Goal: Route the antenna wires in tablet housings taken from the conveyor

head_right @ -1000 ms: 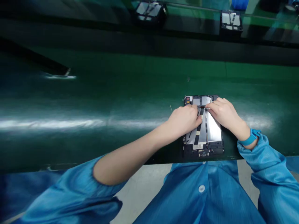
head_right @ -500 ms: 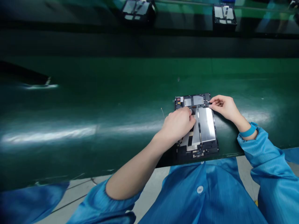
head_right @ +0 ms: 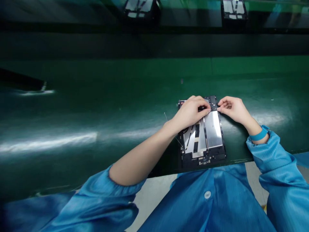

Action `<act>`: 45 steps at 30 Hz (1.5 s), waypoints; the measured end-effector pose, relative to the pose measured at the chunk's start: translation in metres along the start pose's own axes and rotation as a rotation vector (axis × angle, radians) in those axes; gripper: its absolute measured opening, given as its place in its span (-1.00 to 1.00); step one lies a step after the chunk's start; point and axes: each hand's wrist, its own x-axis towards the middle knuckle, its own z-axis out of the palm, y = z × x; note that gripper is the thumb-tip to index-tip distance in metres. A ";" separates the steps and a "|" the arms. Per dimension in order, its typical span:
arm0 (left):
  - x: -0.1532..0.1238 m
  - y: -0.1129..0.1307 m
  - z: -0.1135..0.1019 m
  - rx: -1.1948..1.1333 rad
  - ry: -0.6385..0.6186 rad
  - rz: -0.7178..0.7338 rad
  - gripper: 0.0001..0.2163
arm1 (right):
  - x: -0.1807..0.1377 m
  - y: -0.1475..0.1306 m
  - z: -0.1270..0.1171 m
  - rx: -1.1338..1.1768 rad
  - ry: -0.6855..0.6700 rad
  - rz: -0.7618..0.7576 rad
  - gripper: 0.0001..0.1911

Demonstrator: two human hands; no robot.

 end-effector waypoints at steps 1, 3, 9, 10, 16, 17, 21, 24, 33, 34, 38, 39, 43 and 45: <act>0.003 -0.001 -0.001 -0.020 -0.016 -0.001 -0.84 | 0.000 0.000 -0.001 -0.003 0.001 0.003 -0.68; 0.006 -0.003 -0.003 -0.047 -0.037 -0.009 -0.84 | -0.001 0.000 -0.002 -0.012 0.006 0.010 -0.67; 0.009 -0.003 -0.002 -0.045 -0.020 -0.026 -0.85 | -0.001 0.000 -0.006 -0.016 0.011 0.010 -0.68; 0.009 -0.002 -0.002 -0.037 -0.019 -0.031 -0.85 | -0.001 0.000 -0.007 -0.015 0.010 0.011 -0.68; 0.012 0.008 -0.002 0.044 -0.058 -0.095 -0.83 | -0.002 0.000 -0.010 -0.011 0.018 0.018 -0.71; 0.012 0.010 -0.002 0.065 -0.060 -0.105 -0.83 | -0.002 0.001 -0.010 -0.008 0.020 0.012 -0.72; 0.010 0.017 -0.001 0.135 -0.055 -0.134 -0.80 | -0.002 0.000 -0.011 0.034 0.054 -0.015 -0.70; 0.010 0.018 0.001 0.120 -0.021 -0.039 -0.83 | -0.003 -0.003 -0.006 0.065 0.120 -0.057 -0.69; 0.016 0.014 0.010 0.052 0.082 -0.043 -0.84 | -0.001 -0.007 0.017 0.116 0.207 -0.144 -0.72; 0.015 0.013 0.010 0.054 0.089 -0.080 -0.83 | 0.001 -0.005 0.018 0.111 0.205 -0.126 -0.71; 0.012 0.011 0.009 0.066 0.100 -0.166 -0.84 | 0.008 0.002 0.020 0.053 0.136 -0.058 -0.68; 0.012 0.011 0.009 0.068 0.106 -0.175 -0.83 | 0.009 0.003 0.020 0.048 0.118 -0.049 -0.67; 0.011 0.011 0.010 0.077 0.118 -0.179 -0.82 | 0.010 0.002 0.017 0.079 0.066 -0.020 -0.65; 0.011 0.010 0.011 0.077 0.118 -0.172 -0.81 | 0.010 0.000 0.015 0.100 0.048 0.000 -0.63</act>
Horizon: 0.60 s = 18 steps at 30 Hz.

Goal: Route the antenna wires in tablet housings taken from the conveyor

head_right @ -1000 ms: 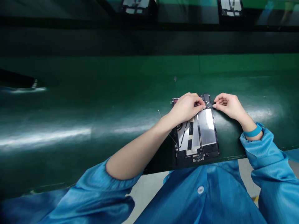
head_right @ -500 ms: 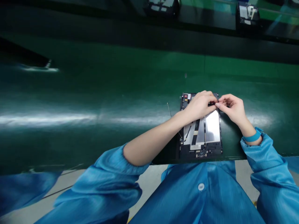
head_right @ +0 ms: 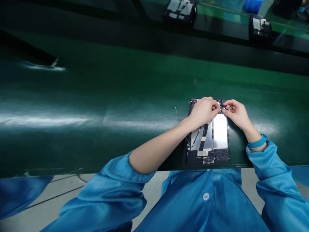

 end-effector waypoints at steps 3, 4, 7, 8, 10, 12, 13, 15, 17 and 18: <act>0.000 -0.001 0.001 -0.003 0.002 0.015 -0.80 | 0.000 -0.002 -0.001 0.002 -0.011 0.015 -0.63; 0.000 -0.002 0.001 -0.002 0.005 0.018 -0.79 | 0.000 -0.003 -0.001 -0.008 -0.012 0.012 -0.65; 0.000 -0.001 0.001 0.002 0.010 0.018 -0.79 | 0.001 -0.004 0.001 -0.054 -0.006 -0.006 -0.68; 0.001 0.000 0.001 0.003 0.007 0.014 -0.80 | 0.001 -0.005 0.002 -0.070 -0.002 -0.010 -0.69; 0.002 0.002 0.001 0.010 -0.014 0.001 -0.80 | 0.000 -0.005 0.004 -0.099 0.005 -0.020 -0.70; 0.001 0.002 -0.002 0.009 -0.040 0.005 -0.82 | -0.001 -0.005 0.006 -0.113 0.011 -0.036 -0.69; 0.000 0.002 -0.005 0.003 -0.035 0.017 -0.84 | -0.001 -0.005 0.007 -0.101 0.020 -0.047 -0.68; -0.006 -0.003 -0.013 -0.016 0.031 0.049 -0.82 | -0.003 -0.004 0.007 -0.022 0.061 -0.062 -0.65; -0.020 -0.015 -0.025 -0.026 0.142 0.054 -0.75 | -0.003 -0.002 0.005 0.108 0.115 -0.048 -0.63; -0.029 -0.024 -0.032 -0.024 0.181 0.039 -0.75 | -0.003 0.000 0.003 0.167 0.137 -0.033 -0.63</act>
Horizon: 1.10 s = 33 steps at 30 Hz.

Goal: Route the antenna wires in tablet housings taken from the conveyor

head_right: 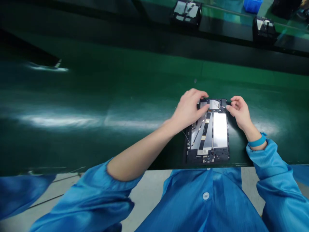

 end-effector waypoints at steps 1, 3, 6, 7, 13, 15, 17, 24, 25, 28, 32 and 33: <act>-0.010 -0.009 -0.008 0.008 0.013 -0.022 -0.78 | 0.001 0.001 -0.002 0.040 0.020 0.016 -0.64; -0.034 -0.029 -0.023 0.037 -0.063 -0.081 -0.82 | 0.002 0.002 -0.005 0.043 0.043 0.024 -0.66; -0.072 -0.054 -0.035 0.058 -0.314 -0.099 -0.69 | -0.003 -0.006 -0.002 -0.134 0.055 -0.058 -0.73; -0.083 -0.058 -0.037 0.071 -0.375 -0.092 -0.69 | -0.007 -0.011 0.003 -0.219 0.044 -0.109 -0.77; -0.113 -0.037 -0.039 0.234 -0.168 0.078 -0.79 | -0.046 -0.047 0.060 -0.696 -0.473 -0.483 -0.88; -0.111 -0.024 -0.044 0.234 -0.083 0.188 -0.75 | -0.053 -0.048 0.080 -0.739 -0.633 -0.507 -0.89; -0.108 -0.014 -0.048 0.227 -0.071 0.283 -0.73 | -0.053 -0.046 0.091 -0.741 -0.697 -0.495 -0.93; -0.114 -0.017 -0.027 -0.057 0.112 0.195 -0.52 | -0.042 -0.043 0.075 -0.567 -0.704 -0.373 -0.86; -0.116 -0.019 -0.020 -0.138 0.133 0.117 -0.45 | -0.042 -0.043 0.073 -0.559 -0.693 -0.359 -0.86; -0.123 -0.024 -0.001 -0.399 0.093 -0.145 -0.34 | -0.040 -0.043 0.072 -0.536 -0.690 -0.334 -0.88; -0.125 -0.026 0.009 -0.753 -0.095 -0.376 -0.41 | -0.034 -0.047 0.071 -0.539 -0.800 -0.350 -0.83; -0.125 -0.027 0.009 -0.818 -0.127 -0.405 -0.43 | -0.033 -0.048 0.070 -0.556 -0.826 -0.359 -0.82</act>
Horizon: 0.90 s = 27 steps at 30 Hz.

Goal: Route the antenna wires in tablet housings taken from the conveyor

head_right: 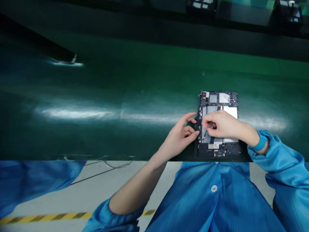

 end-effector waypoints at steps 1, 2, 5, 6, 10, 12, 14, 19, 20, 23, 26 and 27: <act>0.001 0.000 -0.001 -0.049 -0.020 -0.026 -0.45 | 0.001 0.000 -0.002 -0.023 -0.016 -0.009 -0.82; 0.002 0.000 -0.002 -0.088 -0.031 -0.044 -0.47 | 0.001 0.001 -0.004 -0.051 -0.018 -0.022 -0.83; 0.005 0.000 -0.004 -0.148 -0.039 -0.083 -0.46 | 0.007 0.006 -0.004 -0.149 0.019 -0.101 -0.86; 0.006 0.000 -0.004 -0.156 -0.038 -0.094 -0.45 | 0.009 0.008 -0.003 -0.182 0.029 -0.133 -0.86; 0.009 0.001 -0.004 -0.178 -0.034 -0.126 -0.43 | 0.017 0.018 0.004 -0.276 0.070 -0.207 -0.83; 0.009 0.002 -0.005 -0.192 -0.039 -0.136 -0.42 | 0.020 0.023 0.007 -0.286 0.100 -0.220 -0.81; 0.009 0.004 -0.005 -0.197 -0.043 -0.142 -0.42 | 0.021 0.026 0.009 -0.290 0.118 -0.231 -0.80; 0.008 0.006 -0.005 -0.191 -0.033 -0.168 -0.41 | 0.022 0.027 0.012 -0.298 0.117 -0.243 -0.77; 0.007 0.007 -0.004 -0.191 -0.027 -0.172 -0.41 | 0.022 0.027 0.012 -0.298 0.116 -0.238 -0.76; 0.006 0.009 0.000 -0.182 0.007 -0.171 -0.41 | 0.022 0.027 0.013 -0.307 0.123 -0.239 -0.74; 0.004 0.011 0.007 -0.163 0.064 -0.166 -0.42 | 0.022 0.028 0.013 -0.306 0.139 -0.252 -0.74; 0.004 0.011 0.009 -0.159 0.084 -0.168 -0.42 | 0.022 0.028 0.013 -0.303 0.142 -0.249 -0.74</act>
